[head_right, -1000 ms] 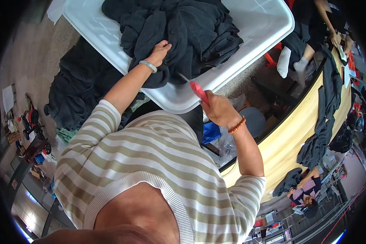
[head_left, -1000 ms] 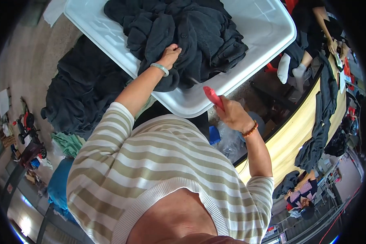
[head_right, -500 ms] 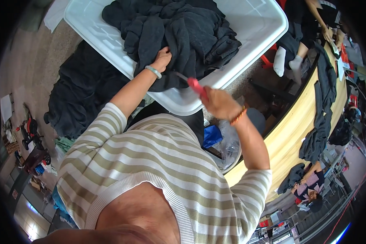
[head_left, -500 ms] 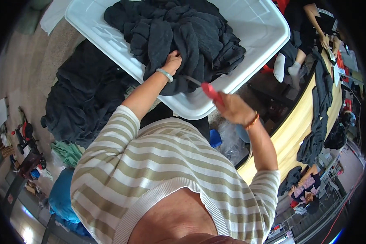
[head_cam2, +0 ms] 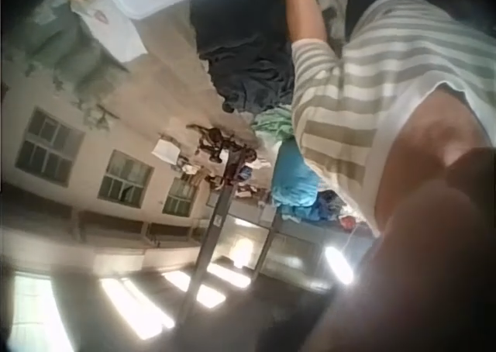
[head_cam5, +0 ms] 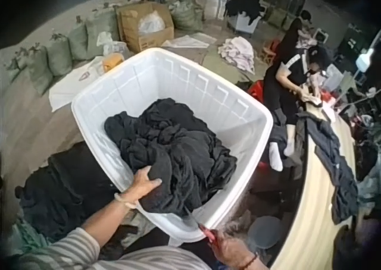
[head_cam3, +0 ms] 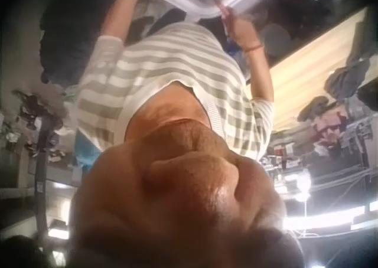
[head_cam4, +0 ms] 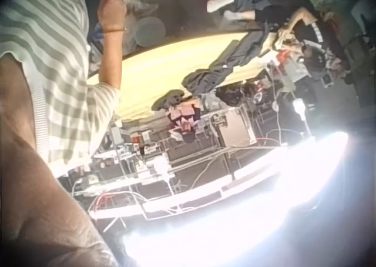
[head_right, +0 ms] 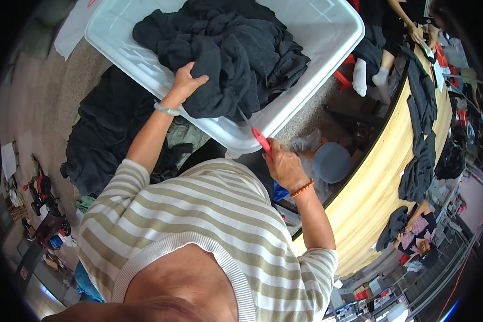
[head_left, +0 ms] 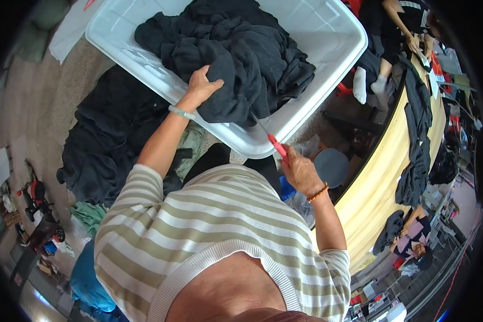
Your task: Trimming loose threads from black garments using scissors.
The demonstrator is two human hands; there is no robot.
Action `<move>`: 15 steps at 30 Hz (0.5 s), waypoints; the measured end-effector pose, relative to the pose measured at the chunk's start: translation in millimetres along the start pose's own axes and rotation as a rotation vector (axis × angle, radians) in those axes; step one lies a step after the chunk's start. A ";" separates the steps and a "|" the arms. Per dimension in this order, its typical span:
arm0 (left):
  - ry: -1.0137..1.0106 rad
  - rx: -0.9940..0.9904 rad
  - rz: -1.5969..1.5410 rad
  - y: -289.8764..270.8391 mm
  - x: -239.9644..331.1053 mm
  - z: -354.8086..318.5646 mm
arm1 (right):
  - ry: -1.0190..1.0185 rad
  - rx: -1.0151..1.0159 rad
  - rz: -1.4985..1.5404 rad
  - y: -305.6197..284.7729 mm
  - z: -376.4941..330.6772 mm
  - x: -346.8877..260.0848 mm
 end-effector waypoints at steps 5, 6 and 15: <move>0.522 -0.143 -0.319 -18.4 200.5 -106.8 | 0.003 -0.193 -0.050 4.0 5.8 5.5; 0.488 -0.267 -0.364 -5.2 214.2 -123.1 | -0.236 -0.090 -0.216 7.4 9.1 15.9; 0.861 -0.990 -0.942 48.8 342.7 -215.0 | -1.279 0.392 0.905 -100.2 -81.0 64.8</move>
Point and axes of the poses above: each hand's wrist, its own z-axis towards the middle knuckle, its own y-axis out of the palm, x = y × z, the point moved 4 cm from there along z, towards the middle knuckle, and after that the axes turned 1 degree about -x, right-handed, at the moved point
